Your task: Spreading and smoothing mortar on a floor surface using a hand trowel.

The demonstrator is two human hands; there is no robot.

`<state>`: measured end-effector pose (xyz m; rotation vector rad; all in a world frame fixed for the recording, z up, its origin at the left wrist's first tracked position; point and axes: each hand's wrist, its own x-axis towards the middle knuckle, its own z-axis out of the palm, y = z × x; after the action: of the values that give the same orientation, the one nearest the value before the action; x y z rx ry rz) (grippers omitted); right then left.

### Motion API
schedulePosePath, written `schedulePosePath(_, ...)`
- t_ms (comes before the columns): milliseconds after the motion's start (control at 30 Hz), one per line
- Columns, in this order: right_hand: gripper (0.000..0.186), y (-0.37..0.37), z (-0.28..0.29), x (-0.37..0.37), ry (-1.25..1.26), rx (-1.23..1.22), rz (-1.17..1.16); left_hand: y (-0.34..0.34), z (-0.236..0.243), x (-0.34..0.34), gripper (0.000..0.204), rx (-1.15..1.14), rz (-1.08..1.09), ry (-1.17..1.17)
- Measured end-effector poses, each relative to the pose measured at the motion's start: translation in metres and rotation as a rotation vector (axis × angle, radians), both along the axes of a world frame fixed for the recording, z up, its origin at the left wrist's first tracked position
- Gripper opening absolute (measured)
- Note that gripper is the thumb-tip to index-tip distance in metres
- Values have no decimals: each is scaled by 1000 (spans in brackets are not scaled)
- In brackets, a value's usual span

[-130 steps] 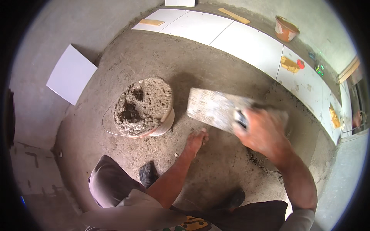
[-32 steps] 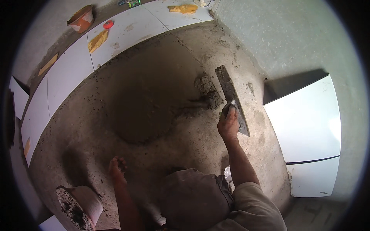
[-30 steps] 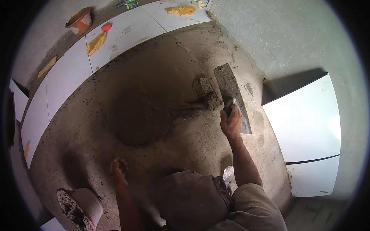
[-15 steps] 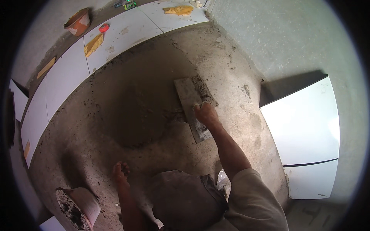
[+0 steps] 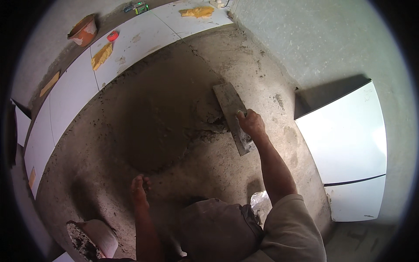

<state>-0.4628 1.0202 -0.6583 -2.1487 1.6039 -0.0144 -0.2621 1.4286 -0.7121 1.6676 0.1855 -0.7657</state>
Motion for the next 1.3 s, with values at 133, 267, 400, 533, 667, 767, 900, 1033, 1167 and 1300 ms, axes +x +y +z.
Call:
schedulePosePath(133, 54, 10, -15, 17, -134, 91, -64, 3, -2, 1, 31, 14, 66, 15)
schedulePosePath(267, 55, 49, -4, 56, -87, 207, 64, 5, -7, 10, 31, 64, 75, 32)
schedulePosePath(400, 54, 73, 8, 54, -97, 266, 207, -10, -4, 9, 36, 58, 34, 44)
schedulePosePath(533, 55, 64, 10, 32, -158, 137, -35, -17, 3, 9, 39, 31, -16, 12)
schedulePosePath(667, 50, 27, -20, 21, -274, 138, -270, -16, -3, 9, 35, 35, -6, 17)
schedulePosePath(767, 46, 50, -26, 55, -255, 185, -72, -11, -3, 9, 36, 76, 31, 26)
schedulePosePath(900, 59, 91, -10, 96, -113, 292, 95, -15, 2, 8, 36, 47, 13, 0)
schedulePosePath(1033, 53, 141, 8, 123, -48, 370, 259, -16, 2, 12, 37, 33, 9, -12)
schedulePosePath(1167, 52, 169, 5, 126, -72, 428, 401, -20, 13, 16, 36, 52, 75, 4)
schedulePosePath(1300, 54, 173, 9, 97, -104, 441, 392, -8, 14, 26, 34, 57, 121, -20)
